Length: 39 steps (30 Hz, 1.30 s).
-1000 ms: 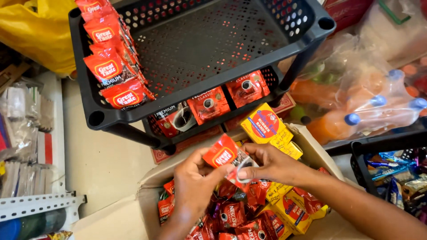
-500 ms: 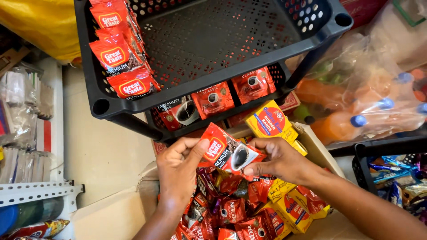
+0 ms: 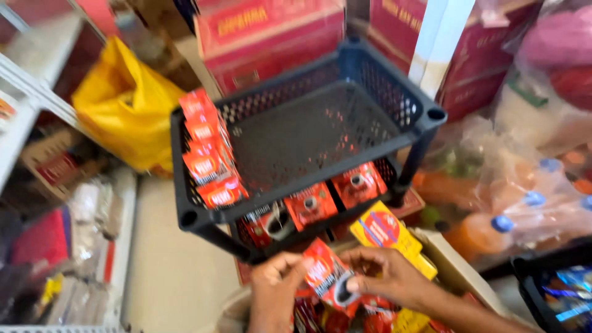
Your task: Sorting and arranging single-serve coffee sachets from a cardboard box into a plastic storage tray.
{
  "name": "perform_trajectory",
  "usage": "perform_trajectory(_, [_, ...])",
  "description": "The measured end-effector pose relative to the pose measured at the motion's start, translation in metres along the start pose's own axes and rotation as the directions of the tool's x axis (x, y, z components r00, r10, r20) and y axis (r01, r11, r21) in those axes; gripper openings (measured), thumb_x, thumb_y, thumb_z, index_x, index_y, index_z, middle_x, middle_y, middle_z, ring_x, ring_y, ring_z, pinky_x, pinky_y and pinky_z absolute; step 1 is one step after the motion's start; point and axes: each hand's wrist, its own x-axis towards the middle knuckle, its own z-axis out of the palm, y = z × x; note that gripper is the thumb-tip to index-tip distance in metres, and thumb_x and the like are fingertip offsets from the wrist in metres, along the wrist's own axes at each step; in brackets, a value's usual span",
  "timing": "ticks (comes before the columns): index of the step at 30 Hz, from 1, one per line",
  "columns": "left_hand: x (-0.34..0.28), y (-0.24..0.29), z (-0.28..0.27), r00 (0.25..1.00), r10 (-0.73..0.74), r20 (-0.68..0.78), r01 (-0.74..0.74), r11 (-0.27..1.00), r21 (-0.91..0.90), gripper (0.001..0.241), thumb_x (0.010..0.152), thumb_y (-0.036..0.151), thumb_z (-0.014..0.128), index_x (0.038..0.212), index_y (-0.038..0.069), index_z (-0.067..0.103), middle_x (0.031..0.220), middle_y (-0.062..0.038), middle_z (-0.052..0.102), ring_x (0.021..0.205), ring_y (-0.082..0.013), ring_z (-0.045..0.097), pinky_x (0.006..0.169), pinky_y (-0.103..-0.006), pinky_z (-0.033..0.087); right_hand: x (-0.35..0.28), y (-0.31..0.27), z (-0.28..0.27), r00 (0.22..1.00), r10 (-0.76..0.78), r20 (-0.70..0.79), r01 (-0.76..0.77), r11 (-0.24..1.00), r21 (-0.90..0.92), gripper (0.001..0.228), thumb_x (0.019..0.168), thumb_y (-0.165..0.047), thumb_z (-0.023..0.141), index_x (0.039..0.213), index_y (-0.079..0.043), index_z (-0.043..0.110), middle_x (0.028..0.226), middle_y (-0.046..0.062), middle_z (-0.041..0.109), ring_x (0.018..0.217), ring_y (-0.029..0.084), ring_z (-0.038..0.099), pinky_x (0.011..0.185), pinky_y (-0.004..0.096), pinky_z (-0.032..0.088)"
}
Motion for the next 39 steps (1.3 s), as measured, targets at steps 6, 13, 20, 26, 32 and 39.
perform_trajectory(6, [0.026, -0.034, -0.013, 0.994, -0.040, 0.100, 0.031, 0.995, 0.092, 0.026, 0.084, 0.010, 0.079, 0.107, -0.003, 0.076, 0.087, -0.008, 0.082, 0.074, -0.0127, 0.073, 0.067, -0.0308, 0.058, 0.003, 0.002, -0.004, 0.987, 0.158, -0.008, -0.157, 0.985, 0.078, 0.038, 0.084, -0.017, 0.081, 0.117, 0.001, 0.073, 0.103, 0.005, 0.079, 0.094, 0.011, 0.072, 0.086, 0.030, 0.060])
perform_trajectory(13, [0.043, 0.004, -0.016, 0.948, 0.249, 0.198, -0.255, 0.967, 0.007, 0.048, 0.074, -0.001, 0.090, 0.114, -0.005, 0.065, 0.101, -0.020, 0.081, 0.092, -0.0236, 0.079, 0.085, -0.0385, 0.065, 0.024, -0.003, -0.017, 0.981, -0.057, -0.186, 0.072, 0.994, 0.079, 0.038, 0.076, -0.008, 0.085, 0.108, -0.008, 0.065, 0.092, 0.003, 0.075, 0.089, 0.010, 0.072, 0.083, 0.029, 0.059])
perform_trajectory(20, [0.054, 0.133, 0.005, 0.929, 0.348, 0.129, -0.346, 0.938, -0.038, 0.030, 0.084, 0.001, 0.076, 0.111, -0.003, 0.065, 0.100, -0.012, 0.077, 0.089, -0.0157, 0.074, 0.078, -0.0315, 0.062, 0.065, -0.116, 0.001, 0.974, -0.174, -0.143, 0.184, 0.981, 0.063, 0.017, 0.086, -0.007, 0.077, 0.101, 0.000, 0.071, 0.094, 0.006, 0.075, 0.089, 0.011, 0.071, 0.081, 0.029, 0.058])
perform_trajectory(26, [0.094, 0.207, 0.001, 0.897, 0.441, 0.004, -0.437, 0.887, 0.152, 0.021, 0.085, 0.010, 0.078, 0.102, -0.001, 0.070, 0.092, -0.007, 0.073, 0.076, -0.0130, 0.070, 0.068, -0.0280, 0.058, 0.128, -0.168, -0.002, 0.875, -0.431, -0.220, 0.371, 0.890, -0.265, 0.013, 0.084, -0.011, 0.078, 0.092, -0.001, 0.074, 0.098, 0.003, 0.071, 0.086, 0.011, 0.068, 0.076, 0.029, 0.056])
perform_trajectory(32, [0.174, 0.222, -0.024, 0.901, 0.433, -0.012, -0.420, 0.880, 0.221, 0.019, 0.084, 0.012, 0.078, 0.098, 0.001, 0.073, 0.082, -0.007, 0.075, 0.068, -0.0134, 0.071, 0.062, -0.0275, 0.058, 0.199, -0.178, -0.006, 0.894, -0.345, -0.285, 0.254, 0.916, -0.311, 0.014, 0.086, -0.015, 0.079, 0.094, -0.003, 0.077, 0.080, 0.005, 0.072, 0.071, 0.011, 0.065, 0.064, 0.030, 0.052])
perform_trajectory(39, [0.251, 0.230, -0.042, 0.947, 0.313, -0.078, -0.244, 0.853, 0.461, 0.021, 0.083, 0.006, 0.076, 0.104, 0.005, 0.070, 0.078, -0.007, 0.074, 0.064, -0.0149, 0.070, 0.051, -0.0290, 0.048, 0.287, -0.157, -0.015, 0.895, -0.325, -0.306, 0.127, 0.843, -0.523, 0.016, 0.085, -0.015, 0.078, 0.097, -0.005, 0.076, 0.081, 0.009, 0.077, 0.074, 0.014, 0.074, 0.069, 0.032, 0.058])
